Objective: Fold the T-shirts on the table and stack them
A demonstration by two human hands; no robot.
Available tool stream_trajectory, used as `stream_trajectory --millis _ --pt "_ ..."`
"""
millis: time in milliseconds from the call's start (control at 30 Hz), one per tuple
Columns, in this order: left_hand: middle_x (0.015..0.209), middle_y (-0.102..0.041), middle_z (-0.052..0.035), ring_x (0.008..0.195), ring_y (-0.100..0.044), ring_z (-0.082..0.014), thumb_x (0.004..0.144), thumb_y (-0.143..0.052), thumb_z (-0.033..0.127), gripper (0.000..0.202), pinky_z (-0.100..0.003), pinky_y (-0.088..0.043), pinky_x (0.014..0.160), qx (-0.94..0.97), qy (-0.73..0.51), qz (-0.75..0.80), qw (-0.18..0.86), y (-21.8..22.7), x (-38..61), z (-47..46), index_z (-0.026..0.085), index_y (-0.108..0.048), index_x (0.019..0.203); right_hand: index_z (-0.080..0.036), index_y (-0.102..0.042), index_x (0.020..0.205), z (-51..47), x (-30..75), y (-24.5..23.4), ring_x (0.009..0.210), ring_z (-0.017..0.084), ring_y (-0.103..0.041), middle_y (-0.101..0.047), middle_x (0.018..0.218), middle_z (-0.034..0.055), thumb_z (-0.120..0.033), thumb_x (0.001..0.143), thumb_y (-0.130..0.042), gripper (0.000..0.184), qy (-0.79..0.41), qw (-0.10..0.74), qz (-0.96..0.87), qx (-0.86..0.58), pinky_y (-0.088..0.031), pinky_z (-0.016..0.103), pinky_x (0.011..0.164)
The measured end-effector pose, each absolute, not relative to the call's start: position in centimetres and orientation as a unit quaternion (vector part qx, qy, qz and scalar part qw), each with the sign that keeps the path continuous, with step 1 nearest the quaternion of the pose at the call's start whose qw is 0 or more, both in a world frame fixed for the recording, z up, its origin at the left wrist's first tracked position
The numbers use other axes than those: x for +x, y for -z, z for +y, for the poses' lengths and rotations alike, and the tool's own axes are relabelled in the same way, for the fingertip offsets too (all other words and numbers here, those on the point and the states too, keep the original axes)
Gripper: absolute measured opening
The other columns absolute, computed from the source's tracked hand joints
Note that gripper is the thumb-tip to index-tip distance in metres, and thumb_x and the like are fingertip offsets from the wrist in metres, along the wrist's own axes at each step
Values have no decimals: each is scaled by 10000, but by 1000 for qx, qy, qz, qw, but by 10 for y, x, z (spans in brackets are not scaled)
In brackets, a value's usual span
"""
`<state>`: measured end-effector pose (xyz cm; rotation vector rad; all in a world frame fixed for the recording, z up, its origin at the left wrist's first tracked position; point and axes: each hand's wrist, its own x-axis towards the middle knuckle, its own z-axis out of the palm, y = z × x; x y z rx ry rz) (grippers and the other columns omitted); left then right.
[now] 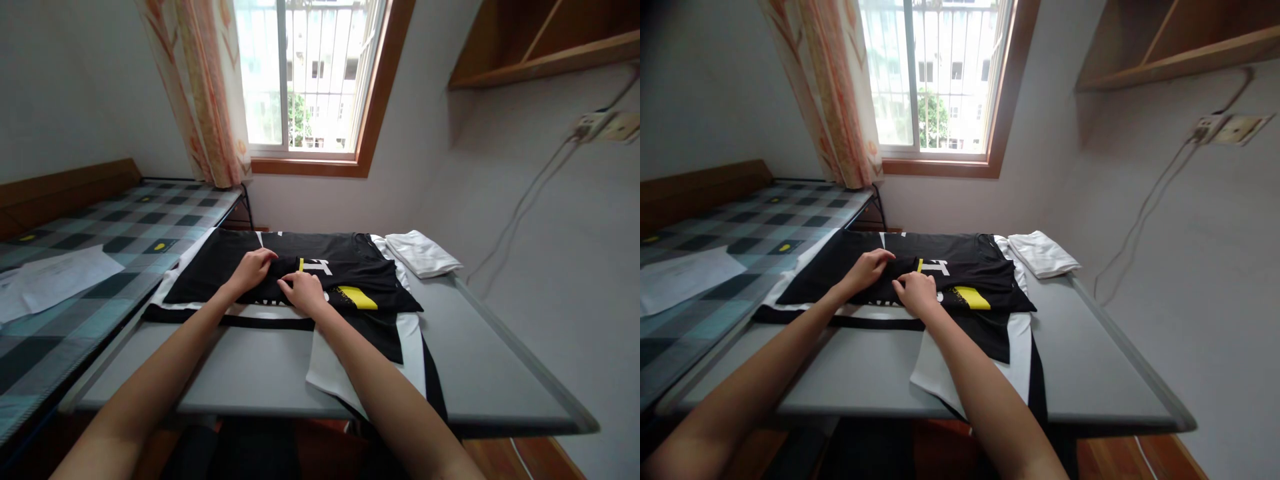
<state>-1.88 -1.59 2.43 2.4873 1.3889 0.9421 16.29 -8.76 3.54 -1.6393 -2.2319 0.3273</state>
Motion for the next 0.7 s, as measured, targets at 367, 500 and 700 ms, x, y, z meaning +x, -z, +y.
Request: stream_trajectory --millis 367,500,700 --pt "1596 -260 -10 1483 -189 -244 970 -284 584 613 -491 -114 1201 892 -72 447 9 -6 5 -39 316 -286 1522 -247 -720 1117 -66 210 -46 1058 242 -580 -660 1163 107 -466 973 -390 421 -42 234 -694 -679 -418 332 880" --pt "1600 -245 -1 1485 -180 -238 969 -249 609 622 -478 -112 1202 889 -66 452 6 -7 5 -38 326 -281 1522 -290 -462 1449 -57 230 -28 1367 311 -323 -400 1511 102 -559 973 -332 562 -3 217 -668 -712 -282 464 1076" --pt "1599 -246 -2 1483 -190 -236 960 -240 635 639 -478 -125 1198 889 -70 452 15 -5 5 -36 335 -273 1523 -322 -325 1517 -56 257 -9 1463 279 -199 -276 1594 64 -641 965 -148 661 -55 85 -731 -675 -84 526 1164"
